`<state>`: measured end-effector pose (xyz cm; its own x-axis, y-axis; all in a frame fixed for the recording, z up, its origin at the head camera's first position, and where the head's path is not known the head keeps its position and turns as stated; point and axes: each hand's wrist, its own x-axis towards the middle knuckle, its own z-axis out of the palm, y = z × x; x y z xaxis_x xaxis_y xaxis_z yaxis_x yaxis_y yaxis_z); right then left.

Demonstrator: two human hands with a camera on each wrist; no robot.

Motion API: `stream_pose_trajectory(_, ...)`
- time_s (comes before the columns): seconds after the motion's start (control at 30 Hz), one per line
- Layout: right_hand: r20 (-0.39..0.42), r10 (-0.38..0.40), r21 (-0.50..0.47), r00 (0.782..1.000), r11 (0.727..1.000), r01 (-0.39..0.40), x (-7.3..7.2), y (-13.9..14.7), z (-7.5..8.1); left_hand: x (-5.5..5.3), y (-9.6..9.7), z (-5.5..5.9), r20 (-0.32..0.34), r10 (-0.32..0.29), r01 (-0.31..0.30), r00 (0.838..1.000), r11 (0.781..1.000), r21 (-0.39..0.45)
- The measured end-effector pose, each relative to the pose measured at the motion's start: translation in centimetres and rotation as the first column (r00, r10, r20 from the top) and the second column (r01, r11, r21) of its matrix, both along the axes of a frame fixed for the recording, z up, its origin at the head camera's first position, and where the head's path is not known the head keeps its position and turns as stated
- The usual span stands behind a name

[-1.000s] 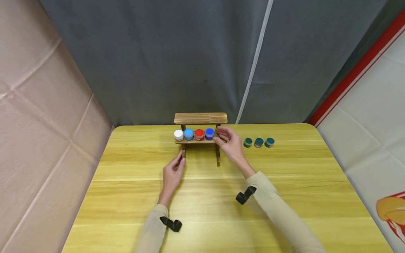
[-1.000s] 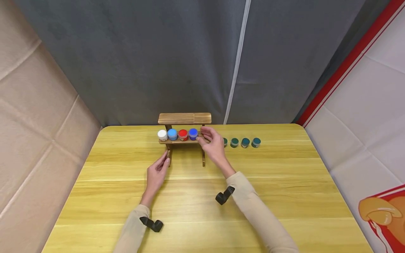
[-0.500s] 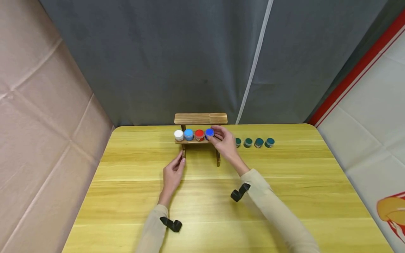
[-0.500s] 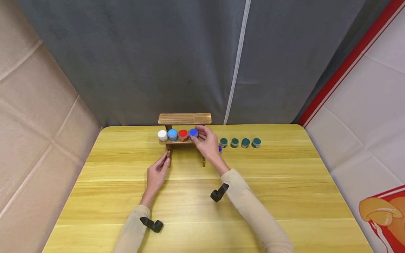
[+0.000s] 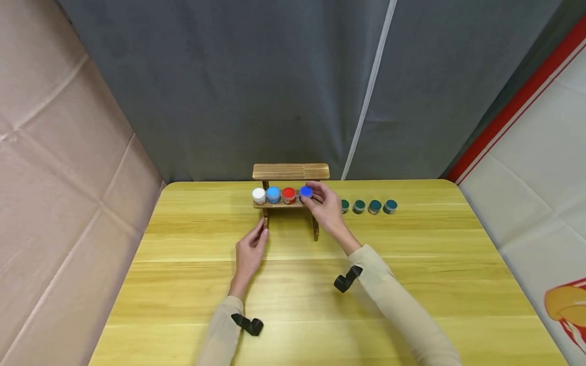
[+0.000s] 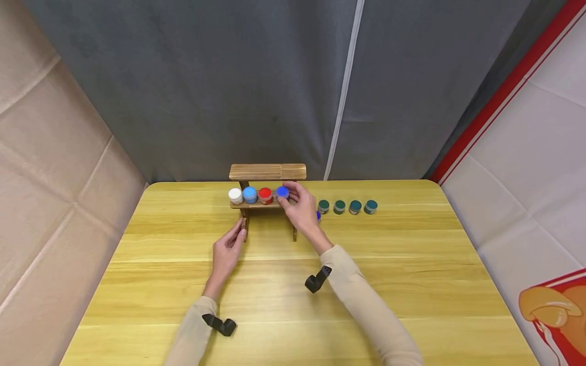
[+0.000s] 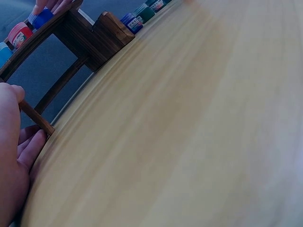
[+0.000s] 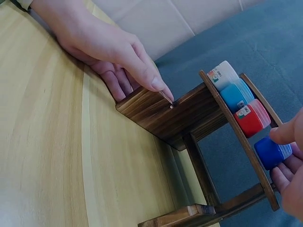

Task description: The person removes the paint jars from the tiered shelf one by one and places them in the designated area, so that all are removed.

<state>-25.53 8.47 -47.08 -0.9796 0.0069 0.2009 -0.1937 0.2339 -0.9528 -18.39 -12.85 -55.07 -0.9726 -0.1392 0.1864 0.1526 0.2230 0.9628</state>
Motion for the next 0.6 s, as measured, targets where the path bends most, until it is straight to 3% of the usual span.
stream_pose_trajectory(0.6, -0.038, -0.026, -0.028, 0.999, 0.999, 0.025, 0.4, 2.4, 0.2, -0.2, 0.0, -0.4, -0.019, 0.011, -0.011, 1.000, 1.000, -0.006)
